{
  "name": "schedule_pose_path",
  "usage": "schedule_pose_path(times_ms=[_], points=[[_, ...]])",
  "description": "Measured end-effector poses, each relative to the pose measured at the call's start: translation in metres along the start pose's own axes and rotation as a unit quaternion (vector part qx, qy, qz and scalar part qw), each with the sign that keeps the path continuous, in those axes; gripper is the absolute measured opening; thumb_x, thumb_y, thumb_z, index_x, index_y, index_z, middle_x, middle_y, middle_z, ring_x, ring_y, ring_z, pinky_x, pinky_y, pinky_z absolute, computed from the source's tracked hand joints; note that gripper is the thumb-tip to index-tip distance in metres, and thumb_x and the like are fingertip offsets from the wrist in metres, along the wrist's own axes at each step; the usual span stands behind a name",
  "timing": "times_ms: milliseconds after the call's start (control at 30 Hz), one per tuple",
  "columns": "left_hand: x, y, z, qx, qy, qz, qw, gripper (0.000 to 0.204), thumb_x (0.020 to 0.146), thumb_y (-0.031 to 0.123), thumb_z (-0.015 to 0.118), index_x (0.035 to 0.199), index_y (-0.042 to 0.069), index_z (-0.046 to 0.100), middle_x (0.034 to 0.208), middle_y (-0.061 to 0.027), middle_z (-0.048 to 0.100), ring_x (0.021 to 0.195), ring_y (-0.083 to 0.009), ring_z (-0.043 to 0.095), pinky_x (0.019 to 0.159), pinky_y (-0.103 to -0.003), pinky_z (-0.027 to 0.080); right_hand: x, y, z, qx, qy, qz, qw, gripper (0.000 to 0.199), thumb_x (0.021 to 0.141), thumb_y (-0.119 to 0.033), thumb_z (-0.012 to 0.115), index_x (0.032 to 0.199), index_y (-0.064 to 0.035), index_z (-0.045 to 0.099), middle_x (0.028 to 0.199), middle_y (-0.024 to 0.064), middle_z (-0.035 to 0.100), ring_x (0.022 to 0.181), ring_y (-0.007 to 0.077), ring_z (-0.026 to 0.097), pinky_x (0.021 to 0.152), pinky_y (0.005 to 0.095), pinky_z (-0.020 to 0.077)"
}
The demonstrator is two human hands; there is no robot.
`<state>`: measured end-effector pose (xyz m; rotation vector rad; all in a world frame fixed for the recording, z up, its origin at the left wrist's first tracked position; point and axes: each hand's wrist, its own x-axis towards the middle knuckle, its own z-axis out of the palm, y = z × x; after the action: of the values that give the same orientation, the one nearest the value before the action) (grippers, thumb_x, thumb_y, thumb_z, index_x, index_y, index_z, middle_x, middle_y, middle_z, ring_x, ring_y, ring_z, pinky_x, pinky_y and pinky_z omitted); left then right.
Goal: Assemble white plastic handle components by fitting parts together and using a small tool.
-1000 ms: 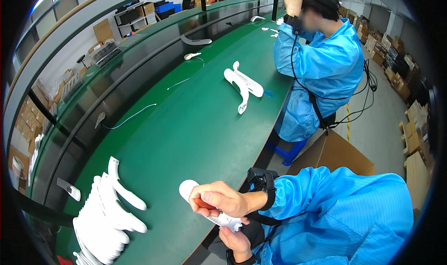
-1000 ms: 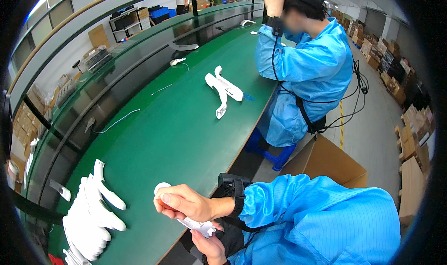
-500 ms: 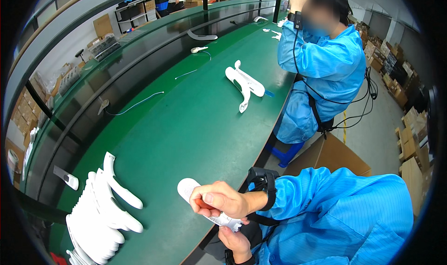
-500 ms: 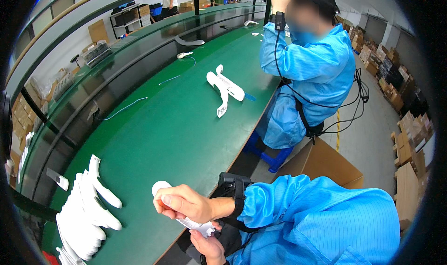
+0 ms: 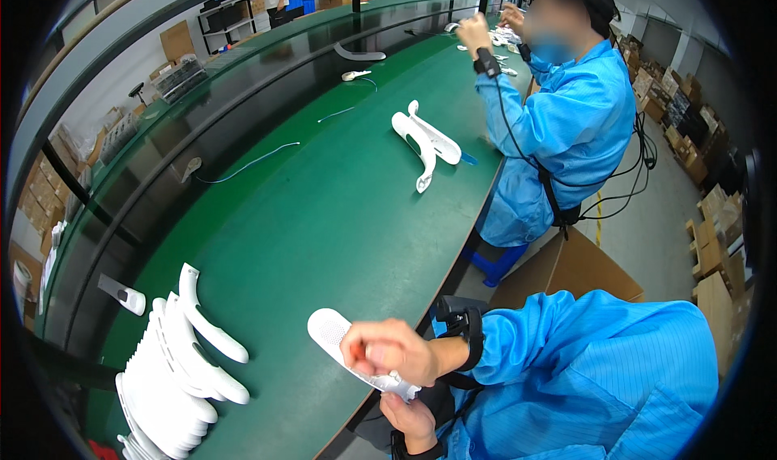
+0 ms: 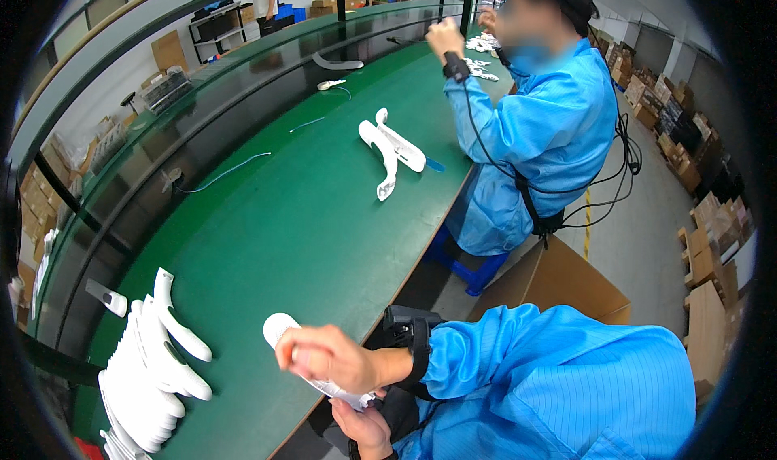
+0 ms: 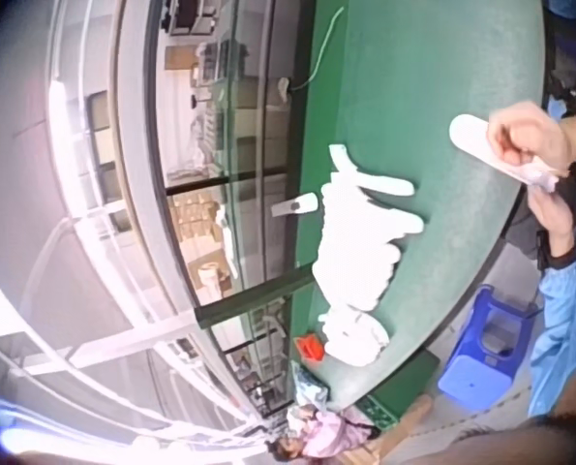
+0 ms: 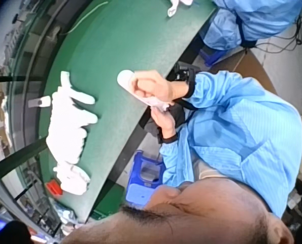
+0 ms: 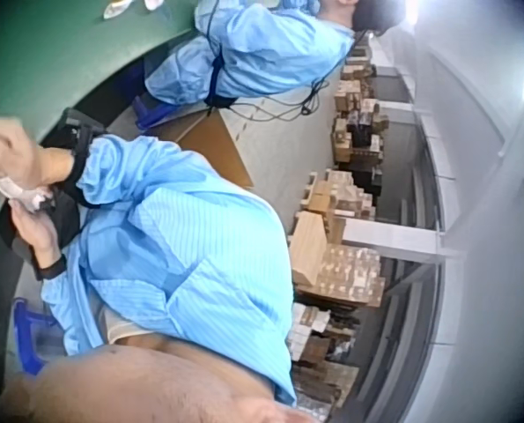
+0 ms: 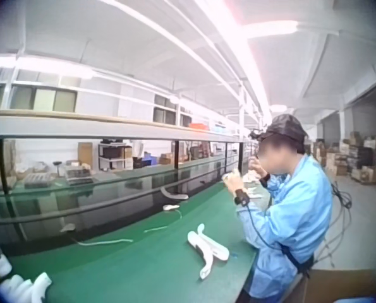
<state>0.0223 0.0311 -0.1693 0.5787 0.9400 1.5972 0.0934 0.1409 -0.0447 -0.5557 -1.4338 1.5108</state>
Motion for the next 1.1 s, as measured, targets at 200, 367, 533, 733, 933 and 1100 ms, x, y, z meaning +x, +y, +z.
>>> schedule_pose_path(times_ms=[200,367,533,733,933,1100], points=[[-0.001,-0.004,0.004,-0.014,0.036,-0.003,0.999,0.055,0.097,0.049,0.037,0.117,-0.001,0.046,0.1,-0.0146,0.058,0.08,-0.0247,0.059,0.065,-0.035,0.047,0.01,0.006,0.011,0.139,0.076,-0.01,0.987,0.04,0.099,-0.039,0.04,0.105,0.0004,0.046,0.072,0.003,0.044,0.058,0.0055,0.034,0.051,0.0201,0.0298],[-0.002,-0.004,0.004,-0.02,0.027,-0.004,0.999,0.056,0.097,0.05,0.036,0.12,-0.001,0.045,0.106,-0.0134,0.057,0.084,-0.0233,0.059,0.067,-0.034,0.046,0.008,0.013,0.013,0.124,0.117,-0.006,0.985,0.037,0.099,-0.036,0.04,0.107,0.0,0.046,0.075,0.0036,0.045,0.059,0.0058,0.035,0.053,0.02,0.0321],[-0.002,-0.005,0.002,-0.015,0.03,-0.003,0.999,0.057,0.097,0.05,0.036,0.119,-0.001,0.046,0.106,-0.0135,0.057,0.084,-0.0227,0.058,0.067,-0.033,0.046,0.007,0.015,0.015,0.133,0.114,-0.005,0.985,0.037,0.099,-0.035,0.04,0.107,0.0001,0.046,0.076,0.0038,0.045,0.06,0.0057,0.036,0.054,0.0199,0.0328],[-0.003,-0.002,0.0,-0.012,0.002,0.001,1.0,0.056,0.098,0.047,0.036,0.123,-0.002,0.045,0.117,-0.0142,0.054,0.1,-0.0233,0.056,0.081,-0.035,0.045,0.007,0.016,0.017,0.136,0.124,-0.004,0.983,0.036,0.099,-0.035,0.04,0.105,0.0006,0.046,0.076,0.0036,0.046,0.059,0.0053,0.035,0.053,0.0197,0.0321],[-0.007,-0.007,-0.006,-0.025,0.002,-0.007,1.0,0.054,0.098,0.042,0.037,0.128,-0.002,0.042,0.13,-0.0147,0.047,0.119,-0.0246,0.048,0.099,-0.038,0.038,-0.001,0.016,0.025,0.059,0.132,-0.035,0.989,0.031,0.096,-0.027,0.041,0.101,0.0027,0.047,0.071,0.0021,0.045,0.058,0.0046,0.034,0.052,0.0207,0.0308],[-0.003,0.006,-0.001,-0.045,-0.072,-0.024,0.996,0.054,0.096,0.043,0.039,0.131,0.001,0.041,0.133,-0.0118,0.045,0.122,-0.0245,0.045,0.102,-0.039,0.035,-0.008,0.019,0.039,-0.041,0.163,-0.098,0.981,0.032,0.089,-0.027,0.044,0.088,0.0042,0.052,0.066,0.0031,0.047,0.056,0.0068,0.036,0.05,0.0234,0.0293]])
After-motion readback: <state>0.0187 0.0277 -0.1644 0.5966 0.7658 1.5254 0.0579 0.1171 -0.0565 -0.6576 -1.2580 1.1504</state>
